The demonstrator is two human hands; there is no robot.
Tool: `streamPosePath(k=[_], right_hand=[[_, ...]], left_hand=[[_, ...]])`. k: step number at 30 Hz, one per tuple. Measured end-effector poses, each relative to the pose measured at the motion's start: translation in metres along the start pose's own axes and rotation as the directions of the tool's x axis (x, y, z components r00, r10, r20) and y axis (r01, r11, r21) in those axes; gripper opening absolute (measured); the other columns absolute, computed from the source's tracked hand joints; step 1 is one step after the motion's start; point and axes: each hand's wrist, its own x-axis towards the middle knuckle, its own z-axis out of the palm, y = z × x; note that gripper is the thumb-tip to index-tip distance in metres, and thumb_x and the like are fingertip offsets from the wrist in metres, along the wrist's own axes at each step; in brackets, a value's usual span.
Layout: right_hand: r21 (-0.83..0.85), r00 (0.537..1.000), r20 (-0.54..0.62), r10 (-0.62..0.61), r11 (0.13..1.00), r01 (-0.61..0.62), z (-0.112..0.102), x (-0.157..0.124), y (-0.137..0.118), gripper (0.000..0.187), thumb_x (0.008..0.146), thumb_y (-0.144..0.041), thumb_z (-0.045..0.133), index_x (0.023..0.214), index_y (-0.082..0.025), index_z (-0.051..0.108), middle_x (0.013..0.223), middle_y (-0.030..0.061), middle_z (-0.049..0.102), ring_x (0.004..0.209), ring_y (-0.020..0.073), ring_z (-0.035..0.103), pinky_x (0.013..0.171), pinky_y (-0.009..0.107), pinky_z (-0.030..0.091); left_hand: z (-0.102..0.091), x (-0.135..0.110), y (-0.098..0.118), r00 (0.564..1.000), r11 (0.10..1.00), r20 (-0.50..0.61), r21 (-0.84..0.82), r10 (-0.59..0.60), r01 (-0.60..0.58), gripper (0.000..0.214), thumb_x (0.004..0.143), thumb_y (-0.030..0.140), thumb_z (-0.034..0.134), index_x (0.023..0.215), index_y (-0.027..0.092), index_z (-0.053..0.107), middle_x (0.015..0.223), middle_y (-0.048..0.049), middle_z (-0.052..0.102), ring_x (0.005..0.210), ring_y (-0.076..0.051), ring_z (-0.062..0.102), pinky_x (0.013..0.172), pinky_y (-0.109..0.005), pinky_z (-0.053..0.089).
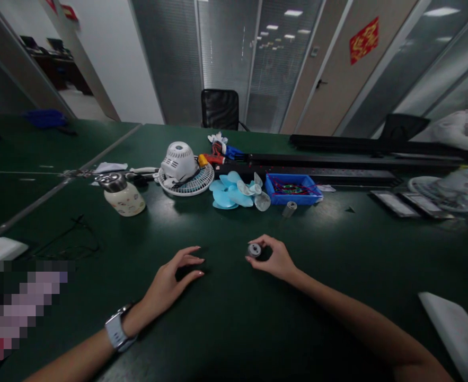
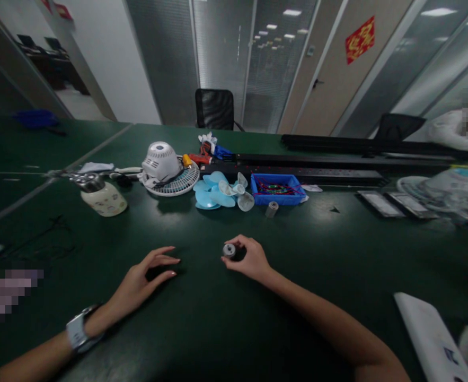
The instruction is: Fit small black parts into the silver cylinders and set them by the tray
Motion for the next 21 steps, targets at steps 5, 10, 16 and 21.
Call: streamPosePath(k=[5, 10, 16, 21], right_hand=[[-0.130, 0.927, -0.338, 0.161, 0.968, -0.216, -0.074, 0.006, 0.077, 0.041, 0.067, -0.046, 0.075, 0.097, -0.019, 0.067, 0.090, 0.0054, 0.071, 0.076, 0.0184, 0.065, 0.072, 0.032, 0.053], [-0.127, 0.800, -0.555, 0.229, 0.927, -0.353, -0.137, 0.023, 0.144, 0.059, 0.063, -0.060, 0.070, 0.098, -0.013, 0.063, 0.083, 0.0106, 0.069, 0.069, 0.0218, 0.065, 0.065, 0.037, 0.054], [-0.327, 0.684, -0.729, -0.009, 0.883, -0.337, -0.136, 0.018, 0.129, 0.082, 0.062, -0.055, 0.073, 0.127, -0.011, 0.049, 0.115, 0.0172, 0.060, 0.099, 0.0291, 0.061, 0.088, 0.047, 0.046], [-0.463, 0.912, -0.274, -0.307, 0.873, 0.155, -0.049, 0.010, 0.022, 0.039, 0.085, -0.039, 0.062, 0.119, -0.021, 0.059, 0.097, 0.0065, 0.065, 0.092, 0.0202, 0.060, 0.086, 0.037, 0.042]], left_hand=[[-0.002, 0.000, 0.003, 0.997, 0.997, -0.030, -0.047, -0.070, 0.068, 0.032, 0.097, 0.038, 0.048, 0.126, 0.025, 0.047, 0.108, -0.0045, 0.073, 0.103, -0.022, 0.068, 0.087, -0.037, 0.053], [-0.001, 0.000, 0.005, 0.992, 0.993, -0.067, -0.059, -0.107, 0.103, 0.028, 0.098, 0.040, 0.043, 0.119, 0.024, 0.052, 0.100, -0.0036, 0.074, 0.096, -0.021, 0.069, 0.084, -0.034, 0.051], [-0.002, 0.001, 0.005, 0.980, 0.985, -0.136, -0.108, -0.145, 0.131, 0.027, 0.098, 0.039, 0.038, 0.111, 0.022, 0.056, 0.091, -0.0029, 0.072, 0.089, -0.020, 0.068, 0.081, -0.033, 0.049], [-0.004, 0.003, 0.007, 0.972, 0.983, -0.172, -0.113, -0.161, 0.143, 0.026, 0.097, 0.034, 0.036, 0.100, 0.020, 0.057, 0.075, 0.0001, 0.064, 0.072, -0.018, 0.062, 0.069, -0.029, 0.046]])
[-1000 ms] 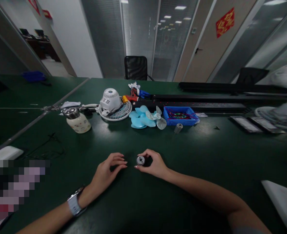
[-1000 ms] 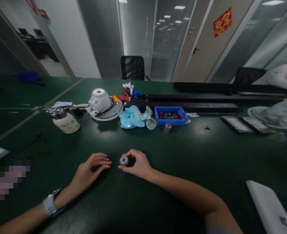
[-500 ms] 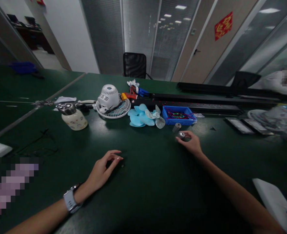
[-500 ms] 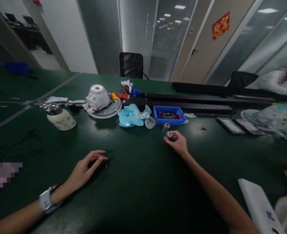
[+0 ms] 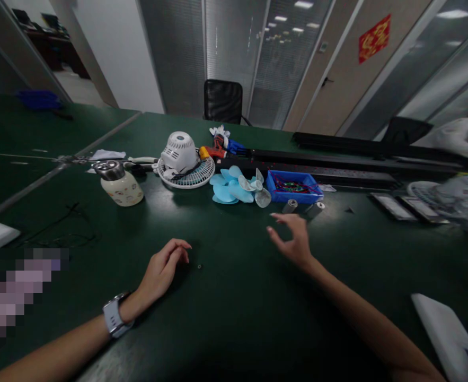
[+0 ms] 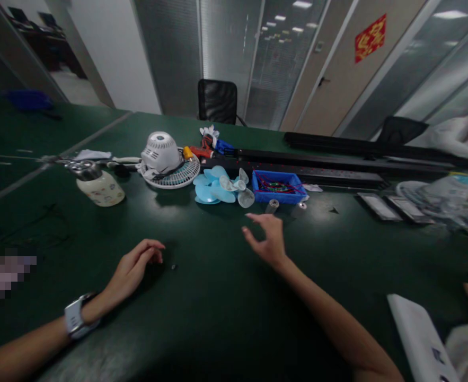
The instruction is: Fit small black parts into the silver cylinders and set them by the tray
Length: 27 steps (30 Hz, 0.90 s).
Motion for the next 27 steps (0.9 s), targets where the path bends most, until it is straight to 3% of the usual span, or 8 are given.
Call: streamPosePath(k=[2, 5, 8, 11, 15, 19, 22, 27], right_hand=[[0.280, 0.909, 0.365, -0.202, 0.955, 0.100, 0.022, 0.004, -0.054, 0.042, 0.086, -0.045, 0.062, 0.123, -0.026, 0.060, 0.093, 0.0026, 0.066, 0.086, 0.0159, 0.060, 0.078, 0.030, 0.042], [0.434, 0.782, 0.504, -0.367, 0.890, 0.138, 0.060, 0.009, -0.105, 0.045, 0.085, -0.055, 0.060, 0.122, -0.030, 0.063, 0.091, -0.0002, 0.066, 0.082, 0.0133, 0.060, 0.074, 0.027, 0.041], [0.419, 0.763, 0.527, -0.375, 0.896, 0.151, 0.091, 0.009, -0.120, 0.038, 0.086, -0.055, 0.058, 0.114, -0.033, 0.069, 0.088, -0.0012, 0.064, 0.077, 0.0118, 0.059, 0.071, 0.026, 0.040], [0.396, 0.786, 0.523, -0.330, 0.911, 0.118, 0.100, 0.007, -0.114, 0.028, 0.085, -0.051, 0.061, 0.103, -0.034, 0.074, 0.089, -0.0008, 0.063, 0.077, 0.0119, 0.059, 0.069, 0.026, 0.041], [0.367, 0.856, 0.467, -0.221, 0.929, 0.039, 0.068, 0.007, -0.078, 0.019, 0.086, -0.039, 0.065, 0.099, -0.031, 0.075, 0.101, 0.0020, 0.067, 0.091, 0.0158, 0.063, 0.078, 0.030, 0.046], [0.177, 0.978, 0.203, 0.052, 0.980, -0.088, 0.007, 0.015, 0.001, 0.020, 0.089, -0.030, 0.060, 0.104, -0.029, 0.073, 0.098, 0.0035, 0.074, 0.092, 0.0206, 0.067, 0.085, 0.038, 0.050], [-0.146, 0.978, -0.025, 0.207, 0.967, -0.209, -0.034, 0.023, 0.067, 0.026, 0.091, -0.031, 0.054, 0.105, -0.022, 0.074, 0.102, 0.0077, 0.075, 0.094, 0.0235, 0.068, 0.088, 0.039, 0.050], [-0.480, 0.944, -0.028, 0.329, 0.824, -0.302, -0.055, 0.024, 0.128, 0.031, 0.089, -0.028, 0.050, 0.103, -0.017, 0.075, 0.102, 0.0124, 0.074, 0.092, 0.0284, 0.070, 0.080, 0.039, 0.052]], left_hand=[[0.000, 0.000, 0.001, 1.000, 1.000, -0.010, 0.021, -0.004, 0.004, 0.025, 0.096, 0.033, 0.036, 0.098, 0.020, 0.058, 0.070, 0.0013, 0.061, 0.067, -0.018, 0.060, 0.065, -0.028, 0.044], [0.000, 0.000, 0.001, 1.000, 0.999, -0.009, 0.032, 0.003, -0.003, 0.025, 0.095, 0.032, 0.036, 0.096, 0.020, 0.058, 0.067, 0.0026, 0.057, 0.063, -0.017, 0.057, 0.062, -0.027, 0.042], [0.000, -0.001, 0.000, 1.000, 0.999, 0.008, 0.038, 0.016, -0.016, 0.025, 0.095, 0.032, 0.036, 0.095, 0.020, 0.058, 0.066, 0.0032, 0.055, 0.062, -0.017, 0.057, 0.061, -0.027, 0.042], [0.000, -0.001, -0.001, 0.999, 0.999, 0.023, 0.045, 0.023, -0.024, 0.025, 0.096, 0.032, 0.037, 0.095, 0.020, 0.058, 0.066, 0.0034, 0.054, 0.061, -0.016, 0.056, 0.060, -0.027, 0.041], [0.000, -0.002, -0.004, 0.999, 0.998, 0.041, 0.061, 0.017, -0.019, 0.025, 0.097, 0.033, 0.036, 0.096, 0.021, 0.058, 0.066, 0.0036, 0.054, 0.059, -0.016, 0.054, 0.058, -0.026, 0.040], [0.000, -0.001, -0.006, 0.998, 0.997, 0.066, 0.076, 0.010, -0.015, 0.024, 0.096, 0.032, 0.037, 0.096, 0.021, 0.058, 0.066, 0.0039, 0.054, 0.059, -0.016, 0.054, 0.058, -0.026, 0.040], [0.000, 0.000, -0.007, 0.997, 0.995, 0.072, 0.094, 0.017, -0.024, 0.024, 0.096, 0.032, 0.037, 0.097, 0.022, 0.059, 0.067, 0.0040, 0.055, 0.058, -0.015, 0.054, 0.057, -0.025, 0.040], [-0.001, -0.001, -0.006, 0.998, 0.994, 0.065, 0.109, 0.013, -0.020, 0.025, 0.096, 0.033, 0.038, 0.097, 0.022, 0.060, 0.067, 0.0040, 0.057, 0.057, -0.015, 0.054, 0.055, -0.024, 0.039]])
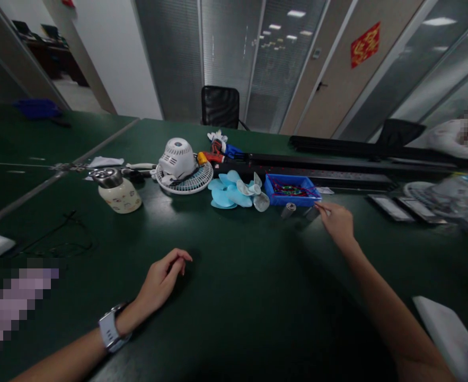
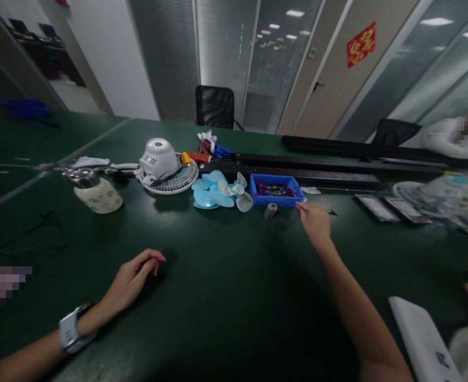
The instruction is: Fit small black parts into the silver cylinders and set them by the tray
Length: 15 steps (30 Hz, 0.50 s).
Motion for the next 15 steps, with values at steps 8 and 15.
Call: streamPosePath(k=[8, 15], right_hand=[[-0.021, 0.999, -0.021, 0.045, 0.999, -0.046, 0.011, -0.002, 0.009, 0.034, 0.090, -0.028, 0.046, 0.106, -0.017, 0.074, 0.102, 0.0124, 0.074, 0.089, 0.0279, 0.070, 0.075, 0.037, 0.052], [-0.075, 0.998, -0.018, 0.059, 0.995, -0.060, 0.011, 0.000, 0.014, 0.034, 0.089, -0.032, 0.047, 0.104, -0.020, 0.075, 0.097, 0.0109, 0.075, 0.078, 0.0258, 0.069, 0.067, 0.035, 0.048]], left_hand=[[-0.001, 0.000, 0.003, 1.000, 1.000, 0.013, 0.002, -0.002, 0.002, 0.025, 0.096, 0.032, 0.037, 0.097, 0.022, 0.059, 0.067, 0.0037, 0.056, 0.057, -0.015, 0.054, 0.055, -0.025, 0.039], [-0.001, 0.000, 0.001, 1.000, 1.000, 0.010, 0.003, -0.002, 0.002, 0.025, 0.096, 0.033, 0.037, 0.097, 0.022, 0.059, 0.066, 0.0041, 0.056, 0.056, -0.015, 0.054, 0.054, -0.024, 0.039]])
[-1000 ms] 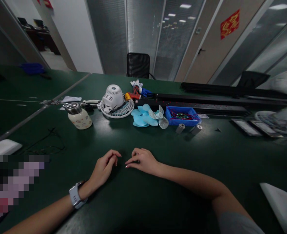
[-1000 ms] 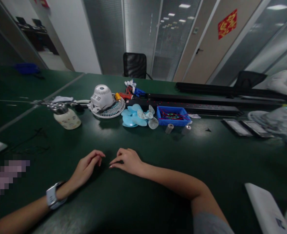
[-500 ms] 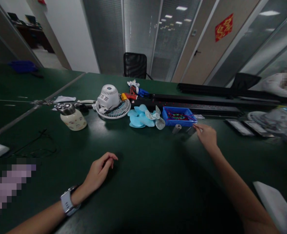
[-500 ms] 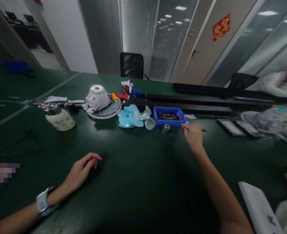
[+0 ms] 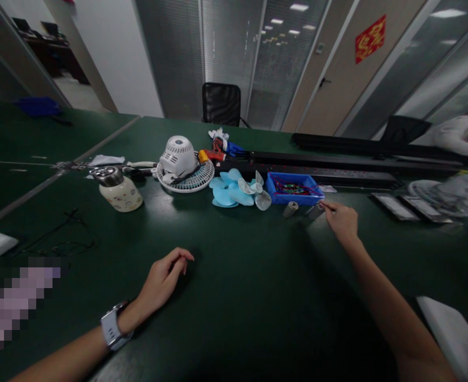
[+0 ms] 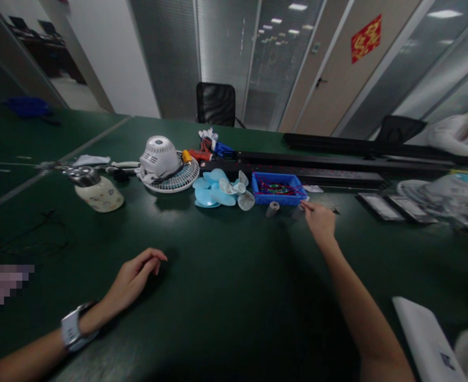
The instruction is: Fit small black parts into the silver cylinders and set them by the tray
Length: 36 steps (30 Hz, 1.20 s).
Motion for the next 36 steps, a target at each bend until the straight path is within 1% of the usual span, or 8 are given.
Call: streamPosePath(k=[10, 13, 16, 18, 21, 29, 33, 36], right_hand=[[-0.106, 0.991, 0.099, 0.090, 0.991, -0.080, -0.002, 0.001, -0.002, 0.037, 0.089, -0.035, 0.048, 0.109, -0.018, 0.074, 0.082, 0.0163, 0.075, 0.068, 0.0296, 0.068, 0.061, 0.037, 0.045], [-0.084, 0.998, 0.063, 0.009, 0.996, -0.003, -0.005, -0.005, -0.005, 0.038, 0.090, -0.037, 0.047, 0.110, -0.018, 0.073, 0.096, 0.0150, 0.075, 0.085, 0.0295, 0.069, 0.076, 0.040, 0.048], [-0.041, 0.986, -0.092, -0.139, 0.990, 0.135, -0.008, -0.016, -0.017, 0.043, 0.092, -0.042, 0.047, 0.120, -0.016, 0.066, 0.124, 0.0144, 0.066, 0.112, 0.0301, 0.061, 0.097, 0.046, 0.041], [0.005, 0.977, -0.127, -0.169, 0.985, 0.171, -0.008, -0.023, -0.031, 0.053, 0.090, -0.048, 0.051, 0.128, -0.011, 0.060, 0.124, 0.0174, 0.064, 0.113, 0.0313, 0.060, 0.098, 0.046, 0.042], [0.120, 0.983, -0.040, -0.177, 0.976, 0.181, 0.000, -0.027, -0.055, 0.063, 0.086, -0.052, 0.056, 0.134, -0.010, 0.054, 0.117, 0.0180, 0.067, 0.104, 0.0303, 0.064, 0.090, 0.042, 0.049], [0.469, 0.991, 0.134, 0.006, 0.881, -0.069, 0.026, -0.019, -0.086, 0.056, 0.077, -0.049, 0.066, 0.122, -0.016, 0.062, 0.088, 0.0090, 0.074, 0.076, 0.0237, 0.070, 0.073, 0.037, 0.056], [0.669, 0.951, 0.218, -0.220, 0.743, 0.018, 0.002, -0.054, -0.123, 0.050, 0.077, -0.047, 0.068, 0.119, -0.019, 0.063, 0.096, 0.0069, 0.073, 0.075, 0.0193, 0.068, 0.069, 0.033, 0.055], [0.799, 0.845, 0.232, -0.481, 0.590, 0.117, -0.020, -0.089, -0.166, 0.050, 0.078, -0.043, 0.070, 0.123, -0.023, 0.060, 0.110, 0.0053, 0.070, 0.090, 0.0187, 0.068, 0.078, 0.032, 0.055]], left_hand=[[0.001, 0.000, -0.003, 1.000, 1.000, 0.014, 0.001, 0.014, -0.014, 0.025, 0.096, 0.032, 0.038, 0.098, 0.022, 0.060, 0.066, 0.0041, 0.056, 0.057, -0.015, 0.055, 0.056, -0.024, 0.041], [0.001, 0.000, -0.003, 1.000, 1.000, 0.014, 0.004, 0.019, -0.019, 0.024, 0.097, 0.031, 0.037, 0.098, 0.022, 0.060, 0.066, 0.0042, 0.056, 0.058, -0.015, 0.055, 0.056, -0.024, 0.041], [0.001, 0.000, -0.003, 1.000, 1.000, 0.017, 0.005, 0.023, -0.023, 0.024, 0.096, 0.031, 0.038, 0.098, 0.022, 0.060, 0.066, 0.0043, 0.056, 0.057, -0.015, 0.056, 0.056, -0.024, 0.041], [0.001, 0.000, -0.002, 1.000, 1.000, 0.019, 0.008, 0.021, -0.021, 0.024, 0.096, 0.031, 0.039, 0.098, 0.022, 0.061, 0.066, 0.0043, 0.057, 0.056, -0.015, 0.055, 0.055, -0.024, 0.041], [0.001, 0.000, -0.001, 1.000, 1.000, 0.014, 0.015, 0.019, -0.020, 0.024, 0.095, 0.031, 0.039, 0.098, 0.022, 0.061, 0.065, 0.0042, 0.056, 0.055, -0.015, 0.055, 0.054, -0.024, 0.040], [0.003, -0.002, 0.004, 0.996, 0.995, -0.006, 0.048, 0.088, -0.087, 0.022, 0.095, 0.030, 0.044, 0.100, 0.021, 0.063, 0.072, 0.0012, 0.062, 0.063, -0.016, 0.061, 0.058, -0.025, 0.046], [0.013, -0.005, 0.019, 0.968, 0.967, -0.013, 0.048, 0.252, -0.251, 0.021, 0.094, 0.029, 0.053, 0.112, 0.022, 0.060, 0.102, -0.0057, 0.068, 0.088, -0.019, 0.066, 0.076, -0.031, 0.054], [0.025, 0.000, 0.033, 0.922, 0.921, 0.015, 0.045, 0.387, -0.387, 0.030, 0.093, 0.028, 0.058, 0.122, 0.024, 0.056, 0.116, -0.0074, 0.067, 0.103, -0.021, 0.064, 0.087, -0.037, 0.054]])
